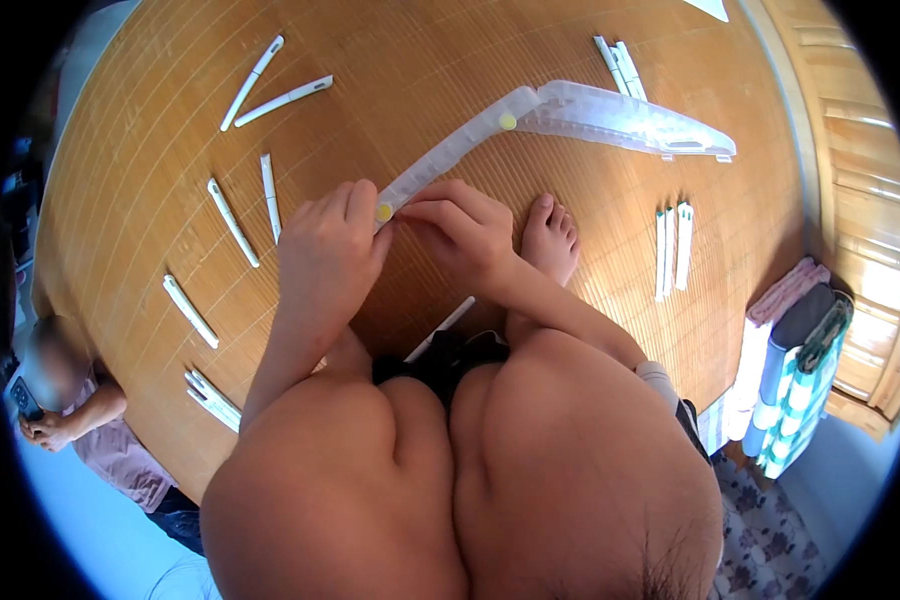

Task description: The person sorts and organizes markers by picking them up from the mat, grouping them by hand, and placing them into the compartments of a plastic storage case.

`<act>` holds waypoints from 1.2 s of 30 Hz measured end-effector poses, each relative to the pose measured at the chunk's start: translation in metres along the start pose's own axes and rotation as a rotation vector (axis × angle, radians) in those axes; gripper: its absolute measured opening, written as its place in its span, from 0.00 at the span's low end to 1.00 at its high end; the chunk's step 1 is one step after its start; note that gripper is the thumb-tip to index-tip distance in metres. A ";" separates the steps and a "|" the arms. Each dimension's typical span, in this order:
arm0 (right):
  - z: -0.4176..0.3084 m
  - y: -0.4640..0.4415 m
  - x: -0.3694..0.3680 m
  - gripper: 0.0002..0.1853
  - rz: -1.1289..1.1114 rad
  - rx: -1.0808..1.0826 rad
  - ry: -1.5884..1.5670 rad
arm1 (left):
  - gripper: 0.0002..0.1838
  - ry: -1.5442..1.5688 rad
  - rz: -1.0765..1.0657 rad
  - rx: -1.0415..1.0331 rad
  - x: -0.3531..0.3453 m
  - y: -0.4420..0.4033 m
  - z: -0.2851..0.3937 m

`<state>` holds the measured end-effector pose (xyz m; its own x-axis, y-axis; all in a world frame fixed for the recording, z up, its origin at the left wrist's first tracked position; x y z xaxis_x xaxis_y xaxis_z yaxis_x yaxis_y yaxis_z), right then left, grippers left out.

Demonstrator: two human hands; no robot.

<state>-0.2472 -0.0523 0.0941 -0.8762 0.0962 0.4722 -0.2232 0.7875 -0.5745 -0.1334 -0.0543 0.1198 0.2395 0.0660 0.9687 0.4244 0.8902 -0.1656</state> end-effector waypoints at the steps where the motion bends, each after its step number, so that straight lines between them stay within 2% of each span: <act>1: 0.001 -0.001 0.000 0.09 0.000 0.001 0.002 | 0.05 0.001 0.002 -0.001 0.000 0.000 0.000; 4: 0.003 -0.002 0.000 0.09 -0.048 -0.008 -0.055 | 0.05 -0.030 0.022 0.002 0.000 0.002 0.000; 6: 0.003 -0.002 -0.001 0.09 -0.088 -0.019 -0.088 | 0.16 0.063 -0.008 0.050 -0.001 0.004 -0.003; 7: 0.002 -0.002 -0.001 0.09 -0.089 -0.019 -0.089 | 0.16 0.063 -0.008 0.051 0.000 0.004 -0.003; 9: 0.003 -0.002 -0.002 0.09 -0.106 -0.042 -0.103 | 0.05 -0.021 0.029 0.028 0.003 0.002 -0.002; 10: 0.003 -0.002 -0.001 0.09 -0.106 -0.042 -0.102 | 0.05 -0.020 0.030 0.029 0.004 0.002 -0.002; 13: 0.005 0.002 0.001 0.09 -0.101 -0.037 -0.133 | 0.08 0.012 0.005 0.043 0.004 0.003 -0.003; 15: 0.014 0.008 0.015 0.11 0.035 -0.108 -0.010 | 0.16 0.160 0.006 0.094 0.005 0.003 -0.005; 16: 0.018 0.011 0.015 0.11 0.034 -0.108 -0.011 | 0.16 0.160 0.006 0.096 0.005 0.003 -0.005; 18: 0.050 0.024 0.028 0.13 0.378 -0.611 -0.164 | 0.16 0.166 -0.004 0.100 0.005 0.003 -0.005; 22: 0.062 0.008 0.028 0.13 0.444 -0.572 -0.153 | 0.13 0.078 0.017 0.055 0.004 0.004 -0.003; 24: 0.065 0.005 0.029 0.13 0.358 -0.439 0.040 | 0.15 0.147 0.000 0.107 0.002 0.004 -0.005; 27: 0.062 0.005 0.031 0.13 0.280 -0.424 0.133 | 0.15 0.143 0.020 0.107 0.004 0.004 -0.006; 31: 0.060 0.015 0.037 0.14 0.277 -0.354 0.051 | 0.15 0.173 0.018 0.119 0.004 0.005 -0.007; 33: 0.051 0.020 0.037 0.14 0.178 -0.204 0.148 | 0.15 0.204 0.024 0.121 0.005 0.005 -0.007; 34: 0.046 0.024 0.038 0.14 0.179 -0.205 0.147 | 0.15 0.203 0.022 0.120 0.005 0.005 -0.008; 36: 0.030 0.023 0.028 0.15 -0.034 -0.195 0.155 | 0.16 0.179 -0.008 0.102 0.004 0.005 -0.007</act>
<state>-0.2896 -0.0498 0.0739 -0.7900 0.1483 0.5948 -0.1514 0.8930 -0.4237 -0.1241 -0.0528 0.1213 0.3917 -0.0139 0.9200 0.3387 0.9319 -0.1302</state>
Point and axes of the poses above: each hand's wrist, its own y-axis away from the middle knuckle, its own x-axis out of the back of the hand, z = x × y, the point moved 5 cm from there along -y, towards the middle knuckle, and after that the axes turned 1 degree about -x, right-handed, at the moved point
